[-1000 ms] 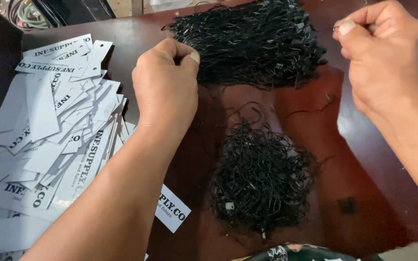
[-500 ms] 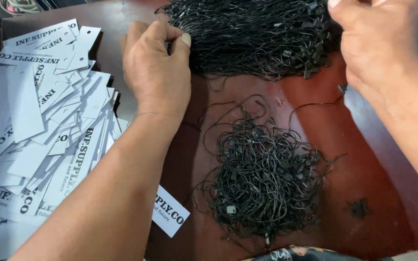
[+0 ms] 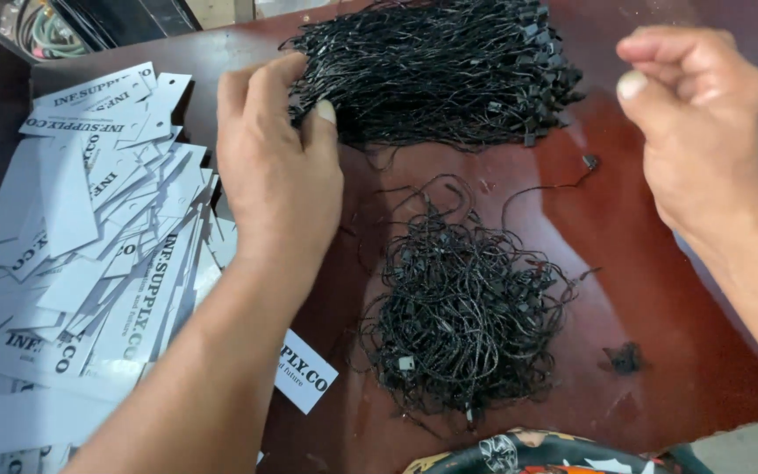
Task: Untangling and sorting black plastic tag fasteners from a messy pile into an organized stack on a table.
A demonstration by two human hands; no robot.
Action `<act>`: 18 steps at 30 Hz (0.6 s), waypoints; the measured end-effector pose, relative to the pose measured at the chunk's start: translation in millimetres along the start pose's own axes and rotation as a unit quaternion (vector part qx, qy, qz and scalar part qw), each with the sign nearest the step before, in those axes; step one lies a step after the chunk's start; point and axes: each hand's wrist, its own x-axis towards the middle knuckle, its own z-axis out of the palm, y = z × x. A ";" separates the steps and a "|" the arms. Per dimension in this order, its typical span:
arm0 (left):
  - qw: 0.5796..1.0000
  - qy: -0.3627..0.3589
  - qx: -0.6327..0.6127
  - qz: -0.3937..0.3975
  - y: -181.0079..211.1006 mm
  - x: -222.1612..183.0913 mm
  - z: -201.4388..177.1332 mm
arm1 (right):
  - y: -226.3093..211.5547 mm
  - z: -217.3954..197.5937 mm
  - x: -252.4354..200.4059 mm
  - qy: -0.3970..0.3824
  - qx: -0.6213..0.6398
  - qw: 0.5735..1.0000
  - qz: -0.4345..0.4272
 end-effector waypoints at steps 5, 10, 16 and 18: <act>0.999 0.008 0.000 0.032 48.1 -37.7 -22.0 | -56.7 -16.5 -44.1 -0.027 -0.036 0.991 0.126; 0.984 -0.104 -0.091 0.110 98.5 -82.0 -23.0 | -83.2 -18.5 -79.2 -0.258 -0.106 0.955 -0.100; 0.984 -0.135 -0.056 0.107 91.5 -104.1 -8.2 | -79.8 -15.7 -93.4 -0.236 -0.179 0.944 -0.145; 0.983 -0.136 -0.053 0.109 91.6 -107.1 -9.0 | -77.7 -17.8 -99.0 -0.232 -0.176 0.949 -0.123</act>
